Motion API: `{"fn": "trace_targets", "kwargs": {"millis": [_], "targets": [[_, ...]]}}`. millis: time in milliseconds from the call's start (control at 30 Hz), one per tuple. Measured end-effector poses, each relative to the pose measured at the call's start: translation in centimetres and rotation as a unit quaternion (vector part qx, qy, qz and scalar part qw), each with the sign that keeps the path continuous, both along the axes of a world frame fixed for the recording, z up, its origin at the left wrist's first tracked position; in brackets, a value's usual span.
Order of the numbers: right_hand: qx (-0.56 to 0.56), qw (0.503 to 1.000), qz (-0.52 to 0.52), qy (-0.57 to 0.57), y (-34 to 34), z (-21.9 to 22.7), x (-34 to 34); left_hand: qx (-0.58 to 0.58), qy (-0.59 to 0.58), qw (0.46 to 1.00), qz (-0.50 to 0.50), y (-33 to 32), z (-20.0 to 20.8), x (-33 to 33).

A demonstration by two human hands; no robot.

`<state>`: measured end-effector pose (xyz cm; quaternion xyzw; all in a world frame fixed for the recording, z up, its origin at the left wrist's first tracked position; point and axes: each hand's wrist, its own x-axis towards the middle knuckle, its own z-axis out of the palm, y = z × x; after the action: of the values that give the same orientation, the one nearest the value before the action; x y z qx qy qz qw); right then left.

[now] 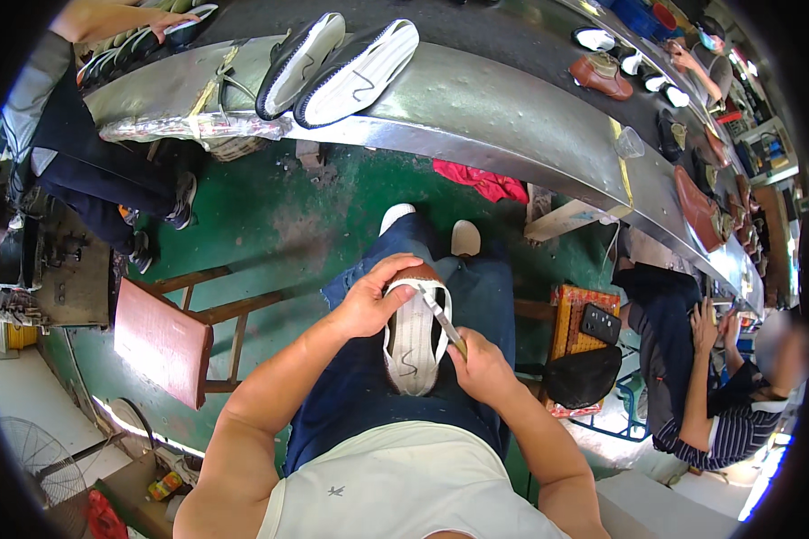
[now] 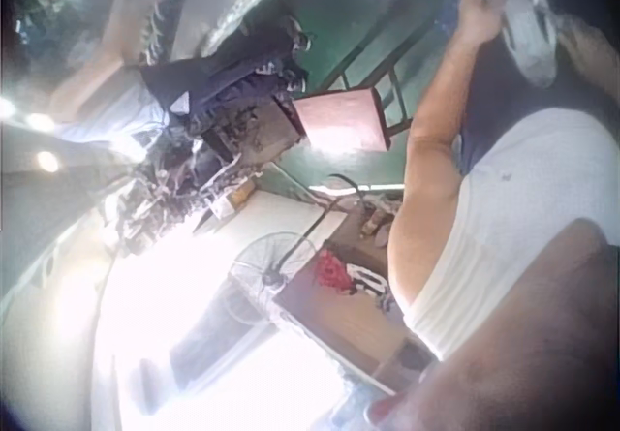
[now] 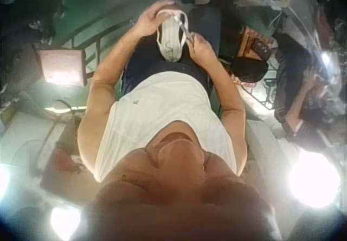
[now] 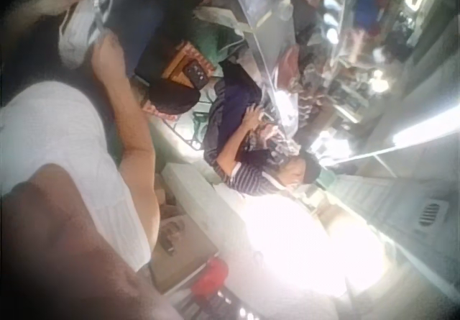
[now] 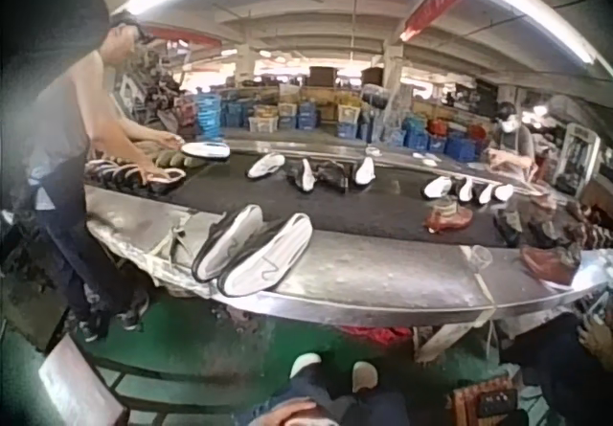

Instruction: Using pliers to pull and secure shoe uppers over lasts during the manufacturing process.

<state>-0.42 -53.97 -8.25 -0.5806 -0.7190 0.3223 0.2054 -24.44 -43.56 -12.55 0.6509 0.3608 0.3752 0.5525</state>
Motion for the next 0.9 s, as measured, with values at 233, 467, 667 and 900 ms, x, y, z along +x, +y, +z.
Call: {"fn": "trace_targets", "kwargs": {"millis": [233, 467, 667, 900], "targets": [[-0.067, 0.994, 0.050, -0.071, 1.9, 4.1, 0.5, -0.216, -0.083, 0.971, 0.059, 0.4, 1.5, 1.1], [-0.160, 0.978, -0.021, 0.132, 2.9, 8.4, -0.1, -0.188, -0.037, 0.981, 0.026, 1.2, 1.8, 1.2], [-0.202, 0.978, -0.025, 0.050, 4.5, 4.5, 1.3, -0.182, -0.008, 0.983, -0.018, 1.1, 1.6, 1.1], [-0.114, 0.966, -0.170, 0.158, 1.1, -3.1, 2.4, -0.171, 0.143, 0.972, 0.078, -5.5, 1.9, 1.4]]}}
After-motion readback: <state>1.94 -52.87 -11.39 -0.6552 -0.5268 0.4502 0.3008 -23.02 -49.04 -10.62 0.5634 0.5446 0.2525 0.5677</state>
